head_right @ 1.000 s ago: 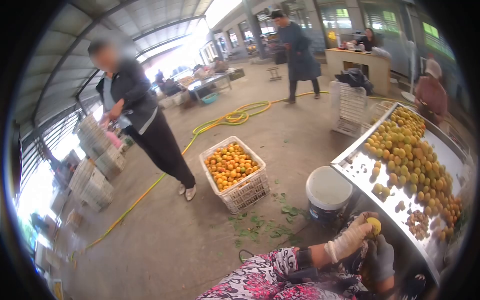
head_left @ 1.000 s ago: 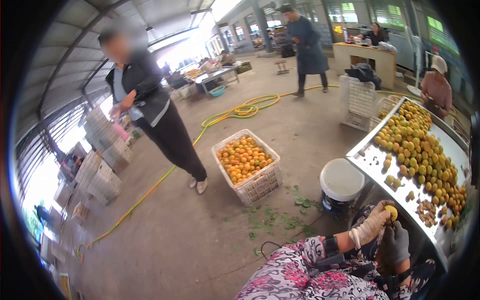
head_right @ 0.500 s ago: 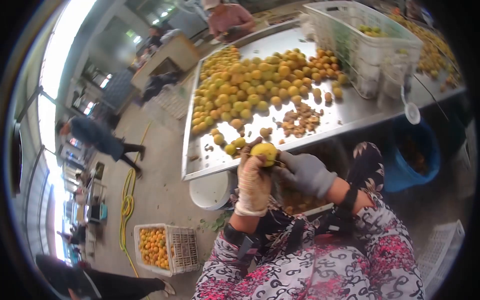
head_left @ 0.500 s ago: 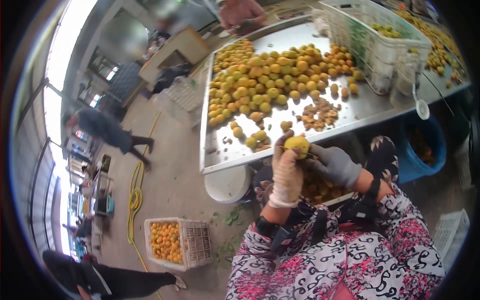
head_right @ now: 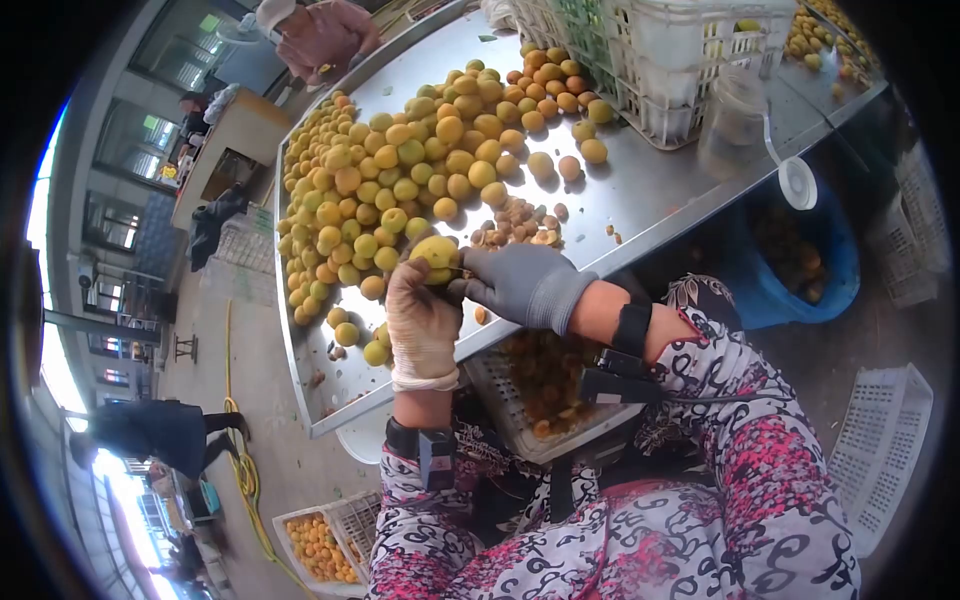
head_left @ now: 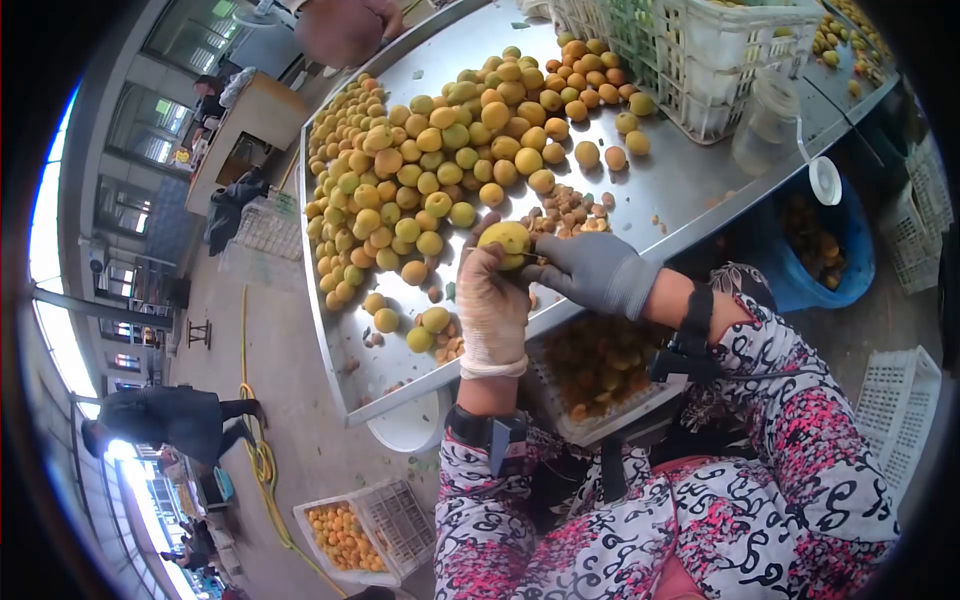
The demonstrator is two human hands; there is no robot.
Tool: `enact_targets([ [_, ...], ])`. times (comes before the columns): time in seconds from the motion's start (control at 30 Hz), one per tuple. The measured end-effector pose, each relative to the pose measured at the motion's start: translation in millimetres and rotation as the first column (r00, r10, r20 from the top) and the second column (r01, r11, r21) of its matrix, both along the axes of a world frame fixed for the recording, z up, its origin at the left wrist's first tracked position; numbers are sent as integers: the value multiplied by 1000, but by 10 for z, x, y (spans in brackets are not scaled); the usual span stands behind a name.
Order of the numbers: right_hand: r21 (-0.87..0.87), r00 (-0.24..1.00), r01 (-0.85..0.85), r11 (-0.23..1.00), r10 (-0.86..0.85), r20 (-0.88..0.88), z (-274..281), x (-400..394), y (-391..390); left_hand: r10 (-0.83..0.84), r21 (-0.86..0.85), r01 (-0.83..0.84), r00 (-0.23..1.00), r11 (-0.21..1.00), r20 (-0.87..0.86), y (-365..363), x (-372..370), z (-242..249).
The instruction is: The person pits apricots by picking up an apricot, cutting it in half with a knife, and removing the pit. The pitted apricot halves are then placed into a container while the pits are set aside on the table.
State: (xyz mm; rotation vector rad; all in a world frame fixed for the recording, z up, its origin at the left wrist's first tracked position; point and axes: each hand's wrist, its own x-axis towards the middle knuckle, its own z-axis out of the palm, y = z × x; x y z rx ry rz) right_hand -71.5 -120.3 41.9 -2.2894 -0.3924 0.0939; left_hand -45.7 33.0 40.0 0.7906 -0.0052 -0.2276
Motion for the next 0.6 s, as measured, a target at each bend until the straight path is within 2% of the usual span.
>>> enact_targets([
  [0.1, -63, 1000, -9, 998, 8, -7, -57, 152, -30, -90, 2, 90, 994, 996, -66, 23, 181, -55],
  [0.37, -38, 997, 13, 999, -16, -75, -129, 277, -44, -64, 6, 65, 993, 998, -98, -15, 266, -229],
  [0.5, -67, 995, 11, 998, -18, -102, -141, 343, -36, -18, 127, 24, 999, 992, -42, -69, 218, -95],
  [0.57, -48, 993, 8, 999, -13, -120, -139, 345, -43, 5, 337, -5, 1000, 942, 0, -97, 178, -36],
  [0.6, -49, 993, 8, 999, -14, -121, -147, 338, -40, 4, 336, -4, 1000, 942, -1, -98, 166, -54],
])
